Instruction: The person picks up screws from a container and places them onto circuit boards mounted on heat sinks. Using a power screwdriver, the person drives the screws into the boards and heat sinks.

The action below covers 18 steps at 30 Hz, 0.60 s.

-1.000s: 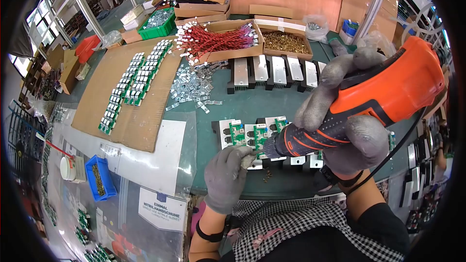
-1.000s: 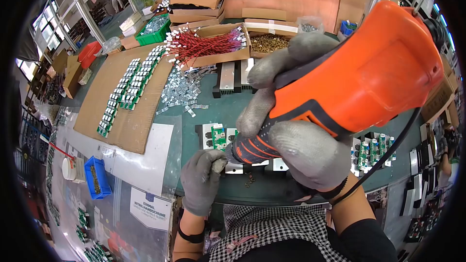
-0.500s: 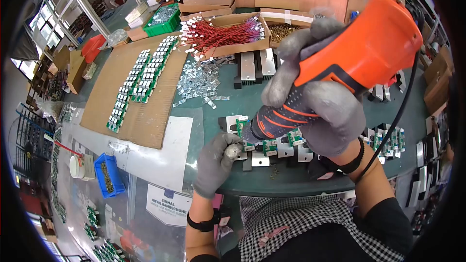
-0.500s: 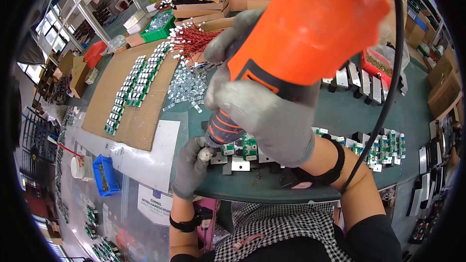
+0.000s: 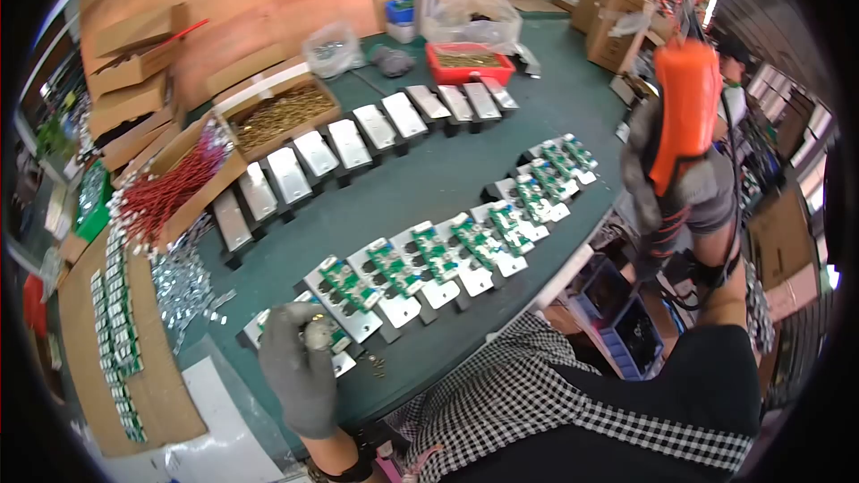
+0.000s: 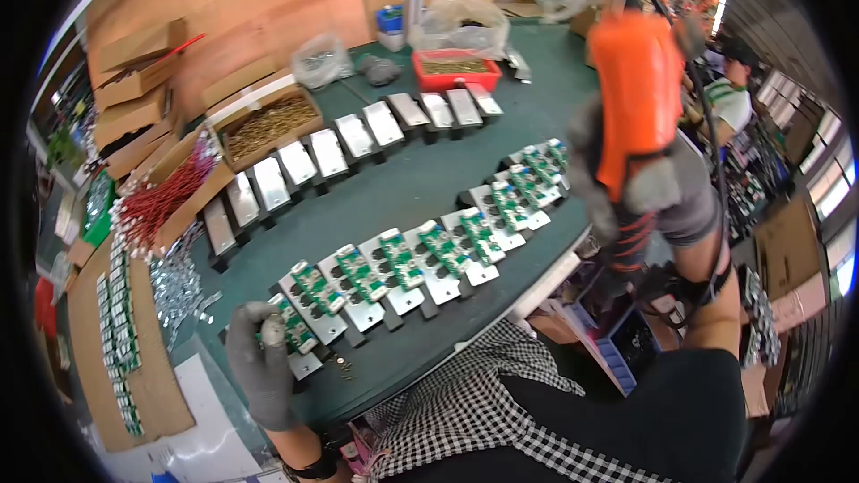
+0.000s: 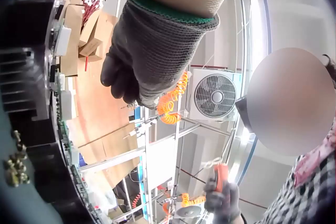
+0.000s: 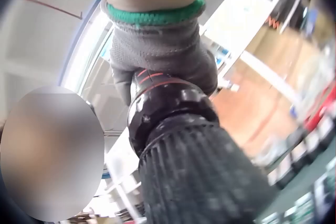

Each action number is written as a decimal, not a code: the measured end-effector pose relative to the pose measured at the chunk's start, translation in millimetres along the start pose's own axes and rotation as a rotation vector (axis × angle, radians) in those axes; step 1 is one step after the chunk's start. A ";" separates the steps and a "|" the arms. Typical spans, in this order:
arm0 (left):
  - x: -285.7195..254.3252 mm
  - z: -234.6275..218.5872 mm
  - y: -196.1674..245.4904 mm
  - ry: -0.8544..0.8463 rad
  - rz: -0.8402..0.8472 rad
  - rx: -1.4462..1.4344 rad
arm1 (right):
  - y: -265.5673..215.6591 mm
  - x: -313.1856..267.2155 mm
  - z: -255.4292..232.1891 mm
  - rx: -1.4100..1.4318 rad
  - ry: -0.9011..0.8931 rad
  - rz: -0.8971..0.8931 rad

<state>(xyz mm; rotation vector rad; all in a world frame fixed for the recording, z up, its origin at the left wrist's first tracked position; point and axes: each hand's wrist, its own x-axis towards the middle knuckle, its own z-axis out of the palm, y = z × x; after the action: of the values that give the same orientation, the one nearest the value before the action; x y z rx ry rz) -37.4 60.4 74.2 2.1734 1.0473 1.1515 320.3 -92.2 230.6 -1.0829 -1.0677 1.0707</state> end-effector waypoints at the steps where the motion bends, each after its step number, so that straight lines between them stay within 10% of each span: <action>1: 1.5 3.2 0.3 0.008 -0.011 -0.054 | -9.2 -26.8 -13.4 -0.081 0.082 0.015; 8: 19.3 16.3 18.9 0.025 0.086 -0.189 | -88.7 -157.4 -10.2 -0.793 0.569 -0.104; 14: 14.0 13.1 34.5 0.020 0.041 -0.360 | -106.6 -123.2 19.1 -0.949 0.521 -0.299; 18: 14.7 35.9 72.8 -0.293 0.177 -0.483 | -102.4 -68.2 36.9 -0.909 0.408 -0.368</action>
<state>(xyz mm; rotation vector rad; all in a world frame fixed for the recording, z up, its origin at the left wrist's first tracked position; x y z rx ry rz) 27.7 26.6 111.9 1.9841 0.4052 0.9927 286.3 -168.4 328.3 -1.6334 -1.3699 0.0068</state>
